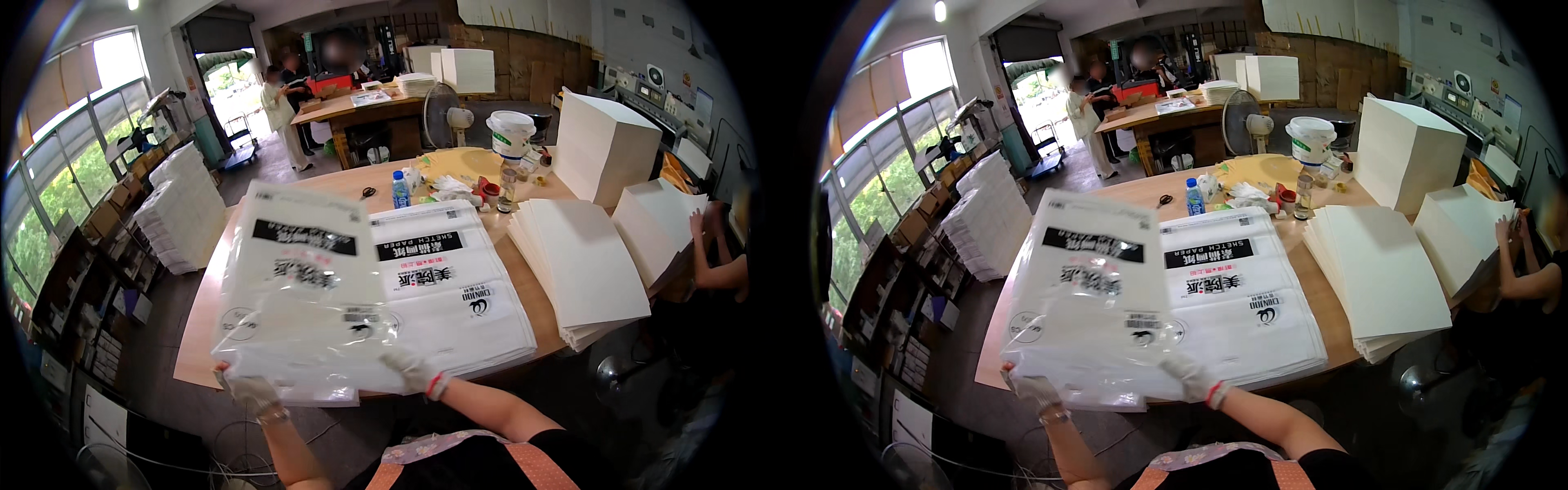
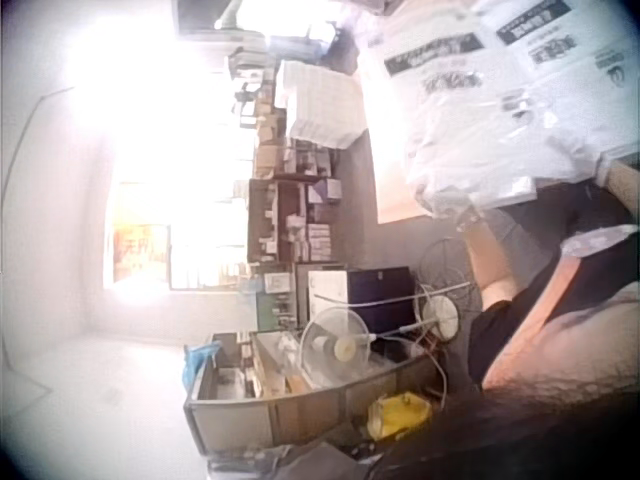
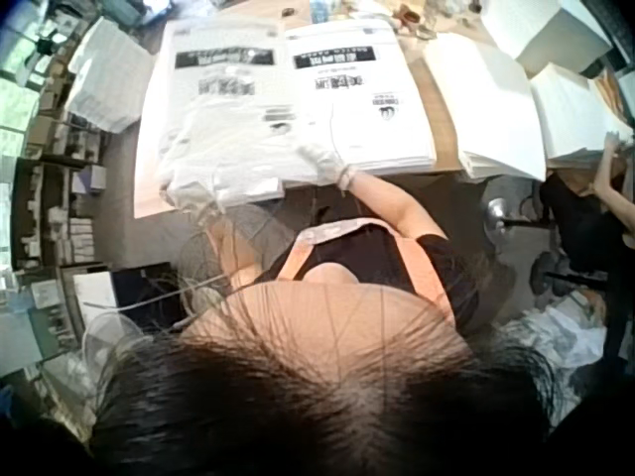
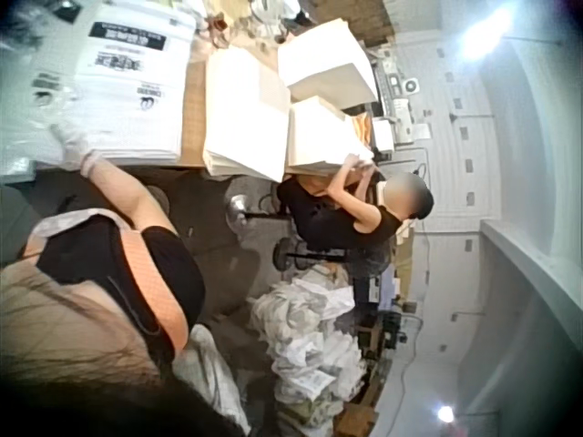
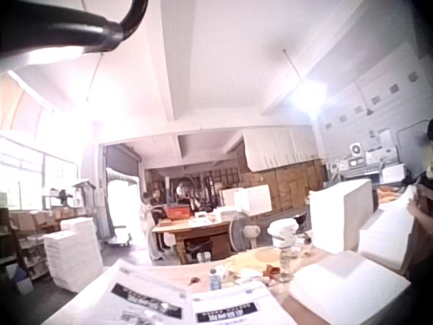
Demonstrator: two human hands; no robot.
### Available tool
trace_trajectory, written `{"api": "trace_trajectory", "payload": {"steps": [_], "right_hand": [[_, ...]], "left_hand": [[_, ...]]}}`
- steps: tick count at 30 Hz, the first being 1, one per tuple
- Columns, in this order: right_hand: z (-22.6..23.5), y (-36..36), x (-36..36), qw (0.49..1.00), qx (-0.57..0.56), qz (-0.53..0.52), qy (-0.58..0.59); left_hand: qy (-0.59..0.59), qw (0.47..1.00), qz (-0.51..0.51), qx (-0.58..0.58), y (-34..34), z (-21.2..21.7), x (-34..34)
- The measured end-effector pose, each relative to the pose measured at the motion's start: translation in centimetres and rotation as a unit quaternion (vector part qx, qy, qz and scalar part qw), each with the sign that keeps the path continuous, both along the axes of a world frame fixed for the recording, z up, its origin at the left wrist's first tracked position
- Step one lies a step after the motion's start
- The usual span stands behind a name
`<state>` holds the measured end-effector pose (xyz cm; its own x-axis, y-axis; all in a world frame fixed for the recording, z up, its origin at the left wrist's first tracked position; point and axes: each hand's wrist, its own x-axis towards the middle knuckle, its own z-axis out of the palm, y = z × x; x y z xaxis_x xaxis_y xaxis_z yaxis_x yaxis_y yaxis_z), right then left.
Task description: The person packs white rectangular paper sheets into clear plastic packaging bags. They pick up a sheet, place it into a bag, and then set the filled bag onto a stack on the table. The process is repeated continuously throughout the clip.
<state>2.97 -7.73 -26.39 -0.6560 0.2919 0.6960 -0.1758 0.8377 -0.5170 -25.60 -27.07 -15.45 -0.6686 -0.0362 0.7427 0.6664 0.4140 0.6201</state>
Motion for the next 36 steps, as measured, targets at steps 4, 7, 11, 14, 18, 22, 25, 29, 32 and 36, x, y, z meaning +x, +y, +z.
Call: {"api": "trace_trajectory", "payload": {"steps": [4, 7, 11, 14, 18, 22, 25, 29, 32, 36], "right_hand": [[-2.6, -6.0, -8.3, 0.729, -0.649, 0.094, -0.194], [-3.3, -6.9, -9.0, 0.865, -0.445, -0.03, -0.231], [0.9, -7.2, -4.6, 0.662, -0.695, 0.148, -0.241], [6.9, -5.5, 3.5, 0.716, -0.596, 0.197, -0.306], [11.2, 3.1, 18.4, 0.7, -0.167, -0.306, -0.623], [8.9, 8.7, 32.3, 0.7, 0.151, -0.572, -0.4], [9.0, 11.2, 35.6, 0.746, -0.029, -0.508, -0.43], [9.3, 13.9, 38.1, 0.739, 0.009, -0.498, -0.454], [8.5, 16.3, 41.2, 0.784, 0.02, -0.558, -0.272], [15.8, 8.5, 36.0, 0.788, 0.208, -0.512, -0.27]], "left_hand": [[-0.062, 0.962, 0.113, -0.243, -2.8, -9.6, -11.9], [-0.021, 0.93, 0.149, -0.336, 0.6, -6.6, -10.5], [-0.149, 0.94, -0.234, -0.198, 7.8, -5.7, -1.8], [-0.025, 0.822, -0.451, -0.347, 13.1, -5.4, 11.0], [0.113, 0.727, -0.478, -0.48, 15.9, -8.5, 20.0], [0.009, 0.773, -0.488, -0.404, 16.0, -7.8, 23.9], [-0.084, 0.746, -0.595, -0.288, 16.0, -6.9, 26.1], [-0.16, 0.617, -0.71, -0.299, 15.5, -3.8, 31.2], [-0.274, 0.47, -0.778, -0.314, 18.1, -4.1, 37.0], [-0.657, 0.197, -0.721, -0.095, 22.1, -1.3, 43.2]]}}
